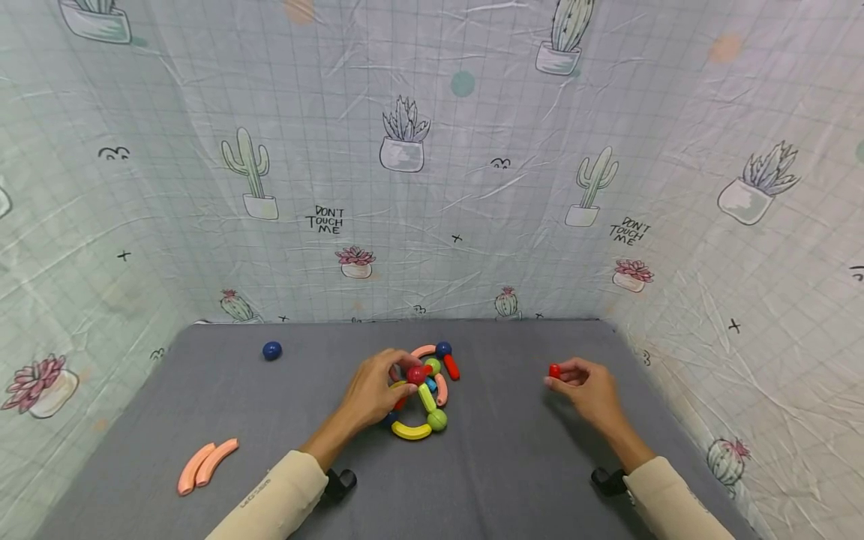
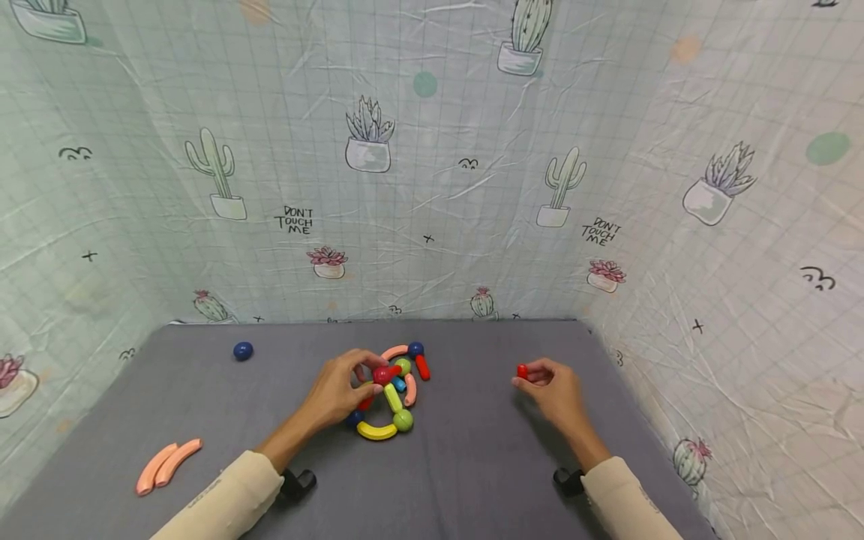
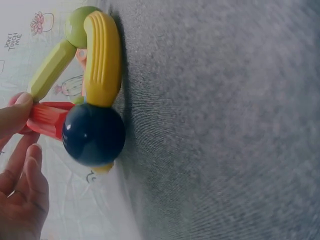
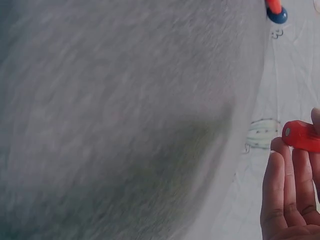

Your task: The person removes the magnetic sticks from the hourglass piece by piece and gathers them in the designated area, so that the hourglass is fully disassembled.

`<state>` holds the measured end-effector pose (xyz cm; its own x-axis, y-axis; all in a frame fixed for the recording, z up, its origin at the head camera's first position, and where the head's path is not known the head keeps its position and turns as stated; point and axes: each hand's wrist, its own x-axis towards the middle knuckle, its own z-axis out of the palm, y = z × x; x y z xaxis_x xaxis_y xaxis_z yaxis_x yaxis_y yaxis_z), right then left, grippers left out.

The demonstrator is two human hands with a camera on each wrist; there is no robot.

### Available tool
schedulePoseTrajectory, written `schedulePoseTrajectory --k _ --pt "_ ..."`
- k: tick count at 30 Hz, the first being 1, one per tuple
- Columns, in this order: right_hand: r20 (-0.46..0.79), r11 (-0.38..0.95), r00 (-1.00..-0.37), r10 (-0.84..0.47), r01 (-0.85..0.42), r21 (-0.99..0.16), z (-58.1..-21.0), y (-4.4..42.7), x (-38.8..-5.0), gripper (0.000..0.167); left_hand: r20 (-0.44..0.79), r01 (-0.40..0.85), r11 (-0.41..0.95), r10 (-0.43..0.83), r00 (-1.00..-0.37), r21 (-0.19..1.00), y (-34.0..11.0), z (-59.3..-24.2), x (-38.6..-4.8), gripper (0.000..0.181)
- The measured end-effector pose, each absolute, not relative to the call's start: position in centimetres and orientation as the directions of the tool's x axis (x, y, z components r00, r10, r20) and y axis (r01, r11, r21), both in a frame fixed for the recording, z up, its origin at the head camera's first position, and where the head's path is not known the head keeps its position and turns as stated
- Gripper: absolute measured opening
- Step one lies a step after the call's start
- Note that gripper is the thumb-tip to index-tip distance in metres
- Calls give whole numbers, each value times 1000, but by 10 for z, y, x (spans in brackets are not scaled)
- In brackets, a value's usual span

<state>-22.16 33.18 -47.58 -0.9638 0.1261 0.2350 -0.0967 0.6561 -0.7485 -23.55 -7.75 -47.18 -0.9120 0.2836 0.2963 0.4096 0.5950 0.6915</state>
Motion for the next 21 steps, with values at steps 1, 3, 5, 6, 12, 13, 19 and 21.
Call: schedulePoseTrajectory --k 1,3,5,6,12,13,19,21 --pt "234 663 -964 129 -91 -743 -476 334 -221 27 304 413 595 281 -910 690 -77 -471 -235 37" --pt "229 669 -964 136 -81 -738 -478 338 -221 27 315 417 594 273 -909 688 -77 -470 -234 38" --pt "226 678 -964 141 -72 -731 -478 343 -222 28 321 417 594 265 -909 688 -76 -469 -234 38" --pt "226 680 -963 145 -69 -730 -479 345 -222 28 320 414 592 262 -910 691 -76 -469 -234 37" --pt "201 707 -970 141 -43 -705 -479 355 -222 30 295 385 591 248 -923 709 -76 -468 -236 36" --pt "192 716 -971 141 -34 -697 -480 356 -222 30 292 383 590 248 -924 711 -76 -468 -236 36" --pt "122 748 -979 161 41 -663 -482 366 -222 33 290 388 593 258 -921 706 -78 -469 -240 38" --pt "93 751 -982 166 65 -657 -483 370 -223 35 291 391 599 262 -920 699 -78 -469 -241 38"
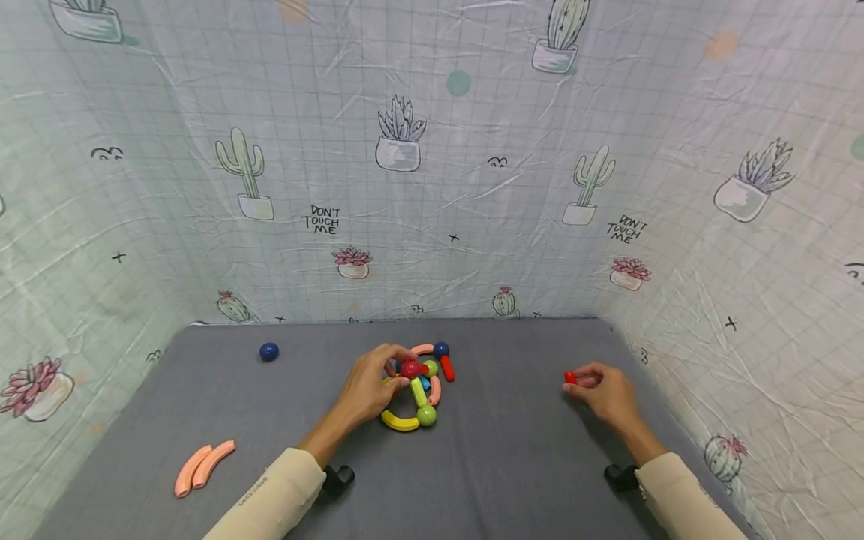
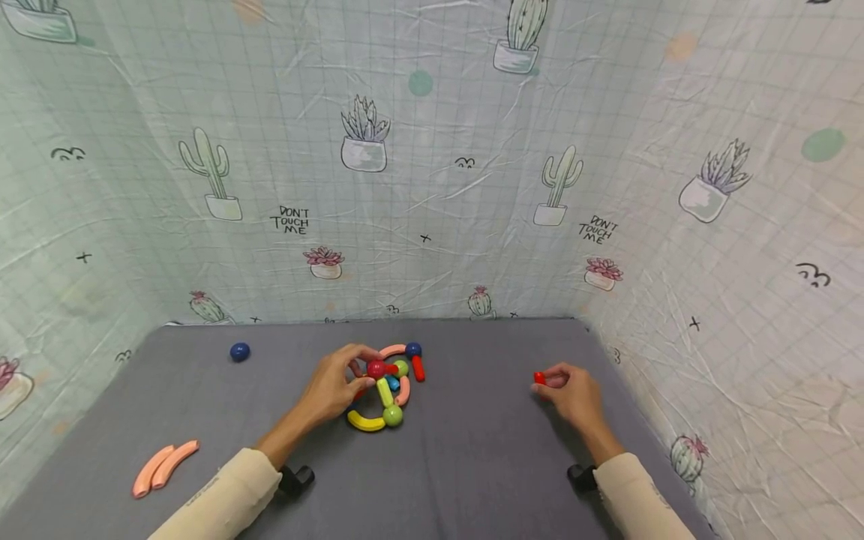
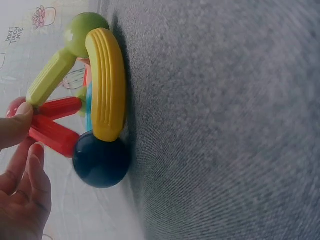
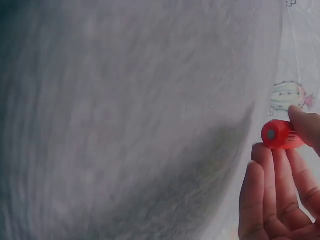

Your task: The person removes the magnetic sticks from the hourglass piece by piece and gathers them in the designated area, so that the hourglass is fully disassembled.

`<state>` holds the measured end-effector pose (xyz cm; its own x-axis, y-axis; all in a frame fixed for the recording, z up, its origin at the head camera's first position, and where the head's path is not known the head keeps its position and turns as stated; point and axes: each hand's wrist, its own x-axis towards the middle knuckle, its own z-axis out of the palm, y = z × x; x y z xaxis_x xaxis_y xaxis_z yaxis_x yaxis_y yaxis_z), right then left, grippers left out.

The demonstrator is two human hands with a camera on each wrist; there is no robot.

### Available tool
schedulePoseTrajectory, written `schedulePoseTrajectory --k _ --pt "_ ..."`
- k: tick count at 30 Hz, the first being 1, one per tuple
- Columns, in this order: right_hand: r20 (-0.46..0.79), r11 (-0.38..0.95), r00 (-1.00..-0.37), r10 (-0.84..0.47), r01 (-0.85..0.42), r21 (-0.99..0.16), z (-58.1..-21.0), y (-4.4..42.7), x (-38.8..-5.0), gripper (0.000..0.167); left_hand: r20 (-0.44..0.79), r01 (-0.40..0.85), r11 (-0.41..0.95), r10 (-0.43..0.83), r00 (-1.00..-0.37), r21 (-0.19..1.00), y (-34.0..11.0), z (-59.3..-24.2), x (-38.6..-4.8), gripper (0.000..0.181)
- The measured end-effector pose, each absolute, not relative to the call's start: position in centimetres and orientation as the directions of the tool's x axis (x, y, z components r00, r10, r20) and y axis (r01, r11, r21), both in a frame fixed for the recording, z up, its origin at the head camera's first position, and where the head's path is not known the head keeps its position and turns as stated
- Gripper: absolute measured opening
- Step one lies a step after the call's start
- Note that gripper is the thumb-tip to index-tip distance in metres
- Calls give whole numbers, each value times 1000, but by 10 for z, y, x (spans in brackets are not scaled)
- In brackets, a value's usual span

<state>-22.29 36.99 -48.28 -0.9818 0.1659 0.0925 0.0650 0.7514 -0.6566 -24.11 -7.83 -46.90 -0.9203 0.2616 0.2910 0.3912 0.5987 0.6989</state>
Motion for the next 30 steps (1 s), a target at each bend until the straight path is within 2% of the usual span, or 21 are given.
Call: schedulePoseTrajectory --k 6,19,30 --pt "29 765 -984 174 117 -633 -484 377 -225 35 278 389 613 272 -921 688 -79 -469 -241 41" --pt "43 807 -984 173 117 -580 -484 390 -229 32 261 373 631 267 -928 680 -77 -469 -242 42" --pt "46 850 -989 138 95 -518 -477 402 -198 32 276 393 631 280 -919 669 -77 -470 -243 41"
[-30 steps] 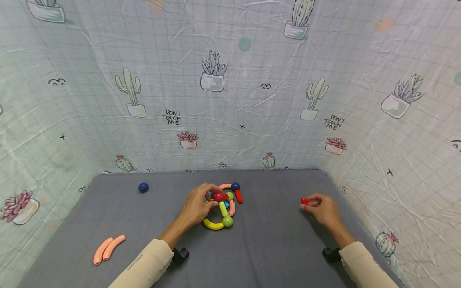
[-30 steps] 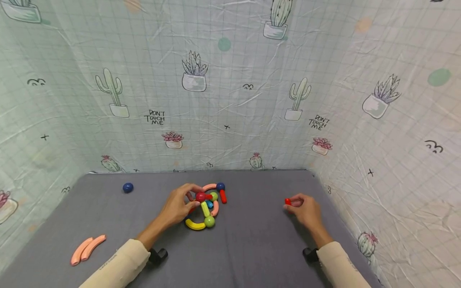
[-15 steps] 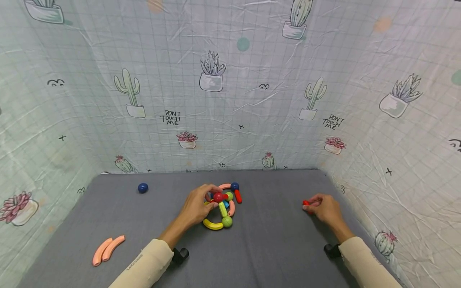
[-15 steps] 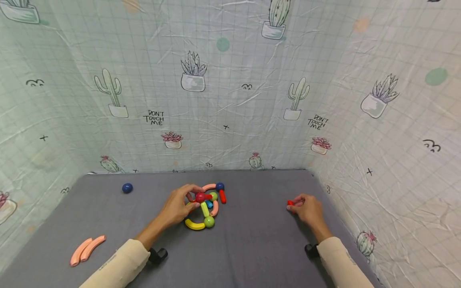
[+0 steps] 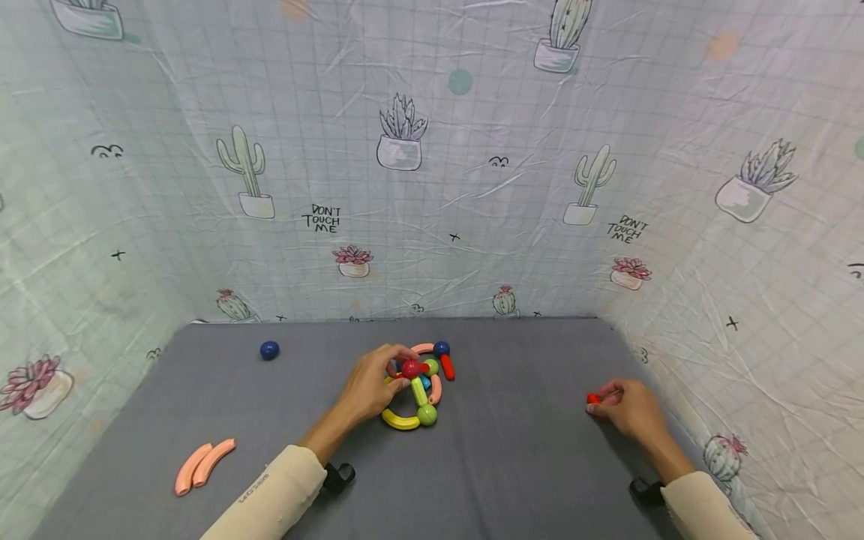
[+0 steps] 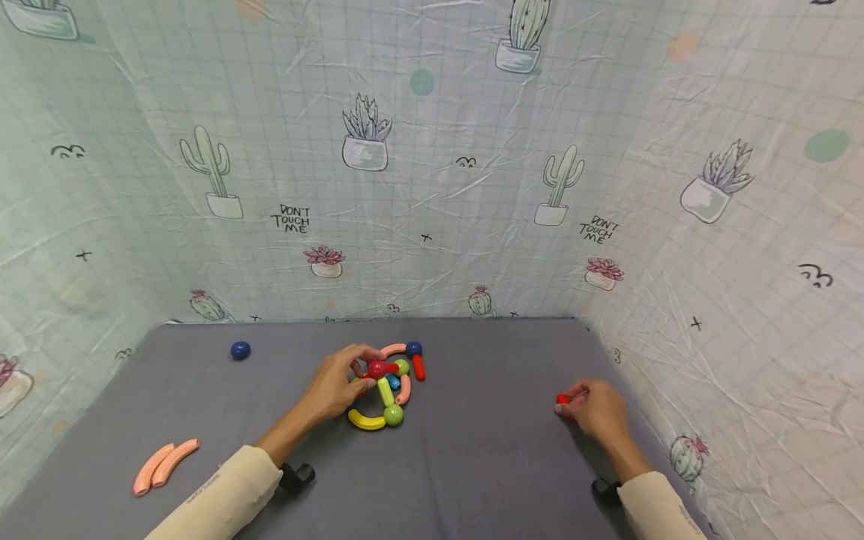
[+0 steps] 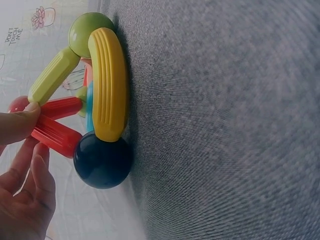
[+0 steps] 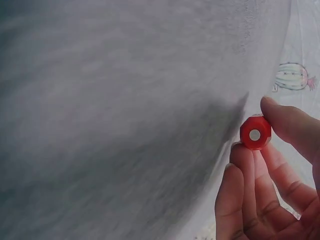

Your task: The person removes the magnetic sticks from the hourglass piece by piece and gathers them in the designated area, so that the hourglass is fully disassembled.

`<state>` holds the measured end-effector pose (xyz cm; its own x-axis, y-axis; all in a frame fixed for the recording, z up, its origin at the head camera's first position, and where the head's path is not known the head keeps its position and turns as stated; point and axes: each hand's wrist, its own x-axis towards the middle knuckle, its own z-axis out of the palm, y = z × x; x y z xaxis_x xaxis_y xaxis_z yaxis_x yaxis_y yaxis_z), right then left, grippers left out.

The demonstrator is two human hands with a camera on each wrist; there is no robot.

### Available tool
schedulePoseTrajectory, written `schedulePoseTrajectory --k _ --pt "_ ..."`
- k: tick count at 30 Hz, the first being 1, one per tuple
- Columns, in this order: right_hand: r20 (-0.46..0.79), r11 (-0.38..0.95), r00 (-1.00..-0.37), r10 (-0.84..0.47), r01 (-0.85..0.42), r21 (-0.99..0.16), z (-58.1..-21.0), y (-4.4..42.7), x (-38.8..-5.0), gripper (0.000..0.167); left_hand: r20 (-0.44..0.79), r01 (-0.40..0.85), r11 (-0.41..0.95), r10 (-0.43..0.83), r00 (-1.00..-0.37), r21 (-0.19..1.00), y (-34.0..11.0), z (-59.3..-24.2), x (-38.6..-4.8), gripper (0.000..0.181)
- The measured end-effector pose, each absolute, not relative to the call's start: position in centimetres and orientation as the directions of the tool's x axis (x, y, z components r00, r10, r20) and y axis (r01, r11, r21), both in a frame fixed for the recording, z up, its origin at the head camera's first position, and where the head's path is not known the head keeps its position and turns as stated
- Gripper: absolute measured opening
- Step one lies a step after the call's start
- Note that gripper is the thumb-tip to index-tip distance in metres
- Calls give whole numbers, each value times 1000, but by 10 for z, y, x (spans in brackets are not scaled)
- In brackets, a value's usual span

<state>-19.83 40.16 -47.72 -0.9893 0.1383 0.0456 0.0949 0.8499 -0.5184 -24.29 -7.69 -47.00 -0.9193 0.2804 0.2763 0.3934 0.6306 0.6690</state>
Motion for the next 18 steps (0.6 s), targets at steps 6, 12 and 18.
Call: schedulePoseTrajectory --k 6,12,18 --pt "21 861 -991 135 107 -497 -480 410 -186 32 258 385 634 287 -922 671 -78 -469 -243 41" --pt "76 878 -983 164 110 -465 -482 407 -188 38 253 384 636 290 -923 670 -78 -468 -243 43" --pt "249 871 -956 155 13 -492 -476 378 -195 36 240 376 639 292 -926 671 -77 -468 -242 47"
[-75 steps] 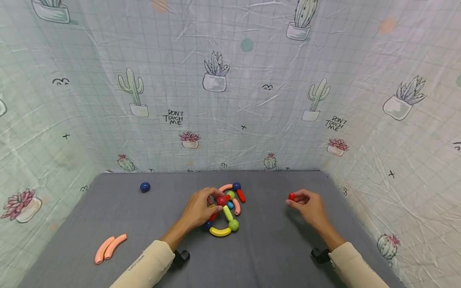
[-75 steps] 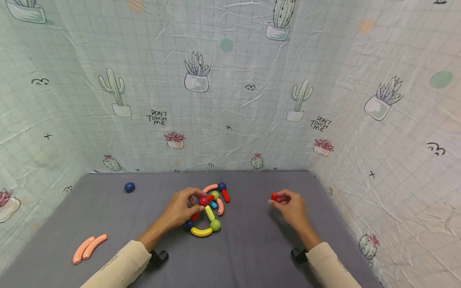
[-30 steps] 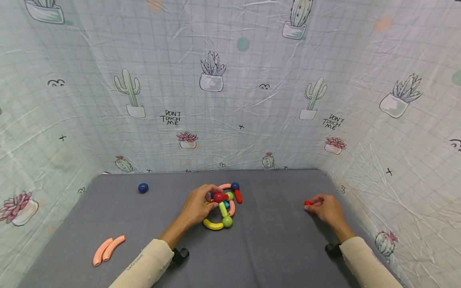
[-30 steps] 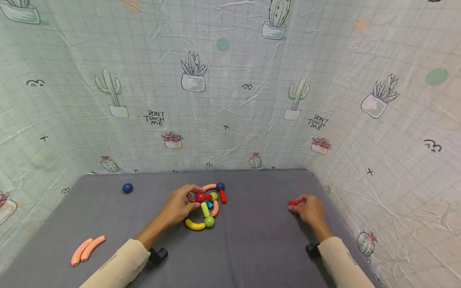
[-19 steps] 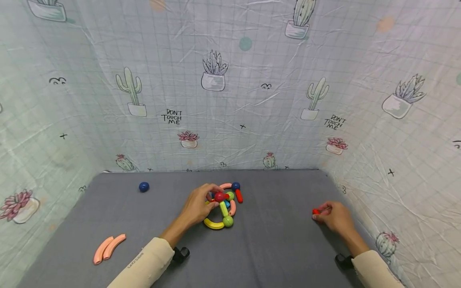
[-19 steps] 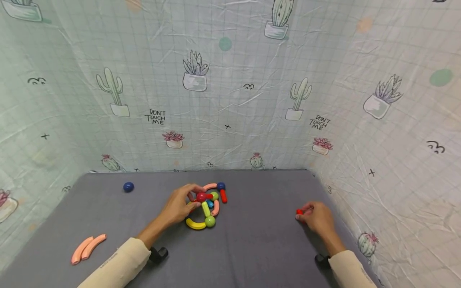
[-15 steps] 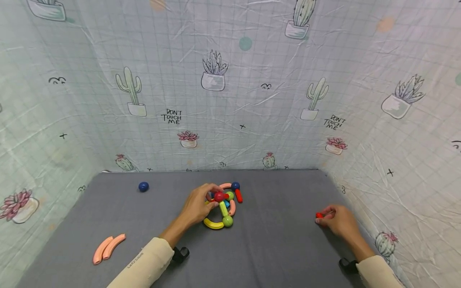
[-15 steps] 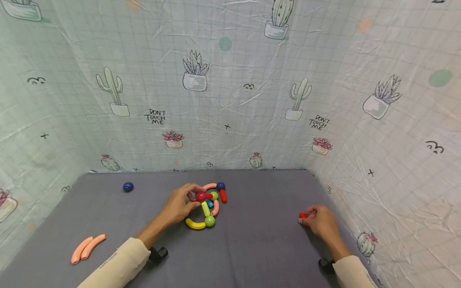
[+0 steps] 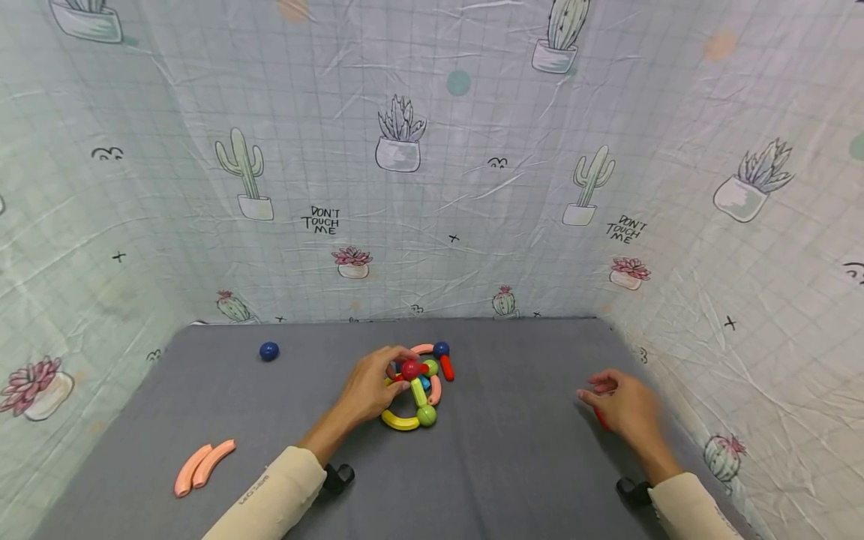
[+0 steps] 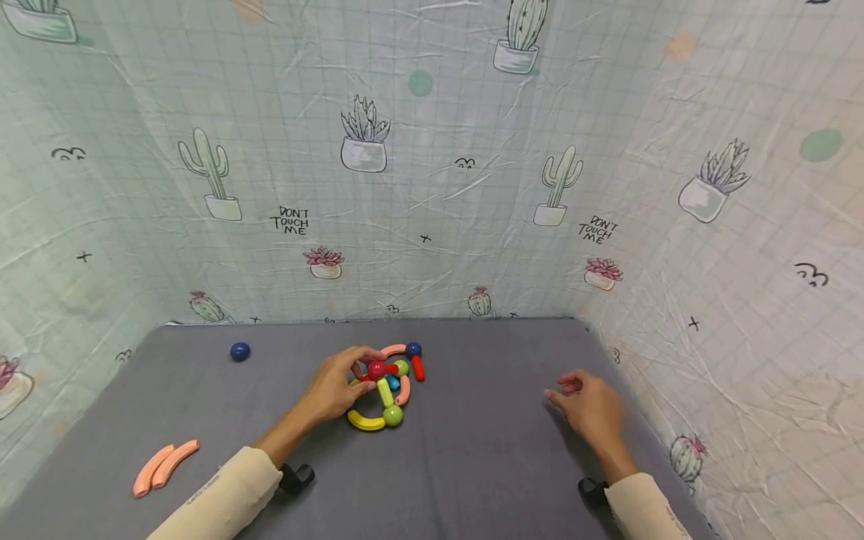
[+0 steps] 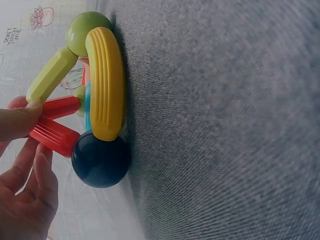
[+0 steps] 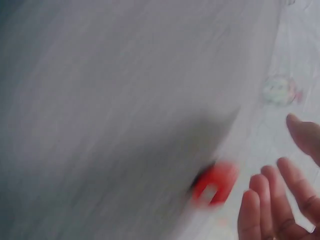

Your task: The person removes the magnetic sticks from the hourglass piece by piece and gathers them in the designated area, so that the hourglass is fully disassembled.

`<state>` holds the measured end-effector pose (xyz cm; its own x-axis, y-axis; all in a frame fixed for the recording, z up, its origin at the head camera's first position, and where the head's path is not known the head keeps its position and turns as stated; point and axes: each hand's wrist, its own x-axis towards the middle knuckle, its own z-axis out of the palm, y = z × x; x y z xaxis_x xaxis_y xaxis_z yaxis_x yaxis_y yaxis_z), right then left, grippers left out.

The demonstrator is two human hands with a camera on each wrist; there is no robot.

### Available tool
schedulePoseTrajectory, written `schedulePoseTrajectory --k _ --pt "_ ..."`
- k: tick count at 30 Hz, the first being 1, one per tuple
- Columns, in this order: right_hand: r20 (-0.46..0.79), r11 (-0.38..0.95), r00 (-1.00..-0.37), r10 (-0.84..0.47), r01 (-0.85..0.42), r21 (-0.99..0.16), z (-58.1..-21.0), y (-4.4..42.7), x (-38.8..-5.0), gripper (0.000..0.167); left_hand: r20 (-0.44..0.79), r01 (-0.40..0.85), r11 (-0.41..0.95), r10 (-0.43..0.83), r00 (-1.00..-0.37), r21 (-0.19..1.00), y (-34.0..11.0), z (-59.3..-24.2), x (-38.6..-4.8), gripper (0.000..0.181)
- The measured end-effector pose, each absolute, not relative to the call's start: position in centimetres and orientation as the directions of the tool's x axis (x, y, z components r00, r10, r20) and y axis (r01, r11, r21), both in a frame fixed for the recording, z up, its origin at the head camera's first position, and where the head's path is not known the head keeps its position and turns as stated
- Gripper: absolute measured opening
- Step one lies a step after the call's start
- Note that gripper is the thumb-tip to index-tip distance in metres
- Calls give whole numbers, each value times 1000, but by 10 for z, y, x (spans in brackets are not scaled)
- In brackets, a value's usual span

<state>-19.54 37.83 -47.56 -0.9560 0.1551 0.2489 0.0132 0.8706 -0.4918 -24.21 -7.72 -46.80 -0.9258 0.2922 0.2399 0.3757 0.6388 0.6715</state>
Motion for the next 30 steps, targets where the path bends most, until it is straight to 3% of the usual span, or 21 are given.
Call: schedulePoseTrajectory --k 10,17,26,30 --pt "306 763 -951 46 -165 -625 -471 300 -221 28 262 388 634 287 -921 670 -74 -470 -238 47" --pt "237 688 -971 -30 -193 -700 -465 246 -235 25 281 391 587 274 -920 709 -70 -472 -236 45" --pt "211 612 -972 -108 -232 -756 -468 195 -251 19 188 339 450 346 -919 826 -85 -467 -241 45" --pt "212 601 -969 -127 -245 -761 -471 185 -259 21 178 314 443 322 -930 839 -95 -467 -249 41"
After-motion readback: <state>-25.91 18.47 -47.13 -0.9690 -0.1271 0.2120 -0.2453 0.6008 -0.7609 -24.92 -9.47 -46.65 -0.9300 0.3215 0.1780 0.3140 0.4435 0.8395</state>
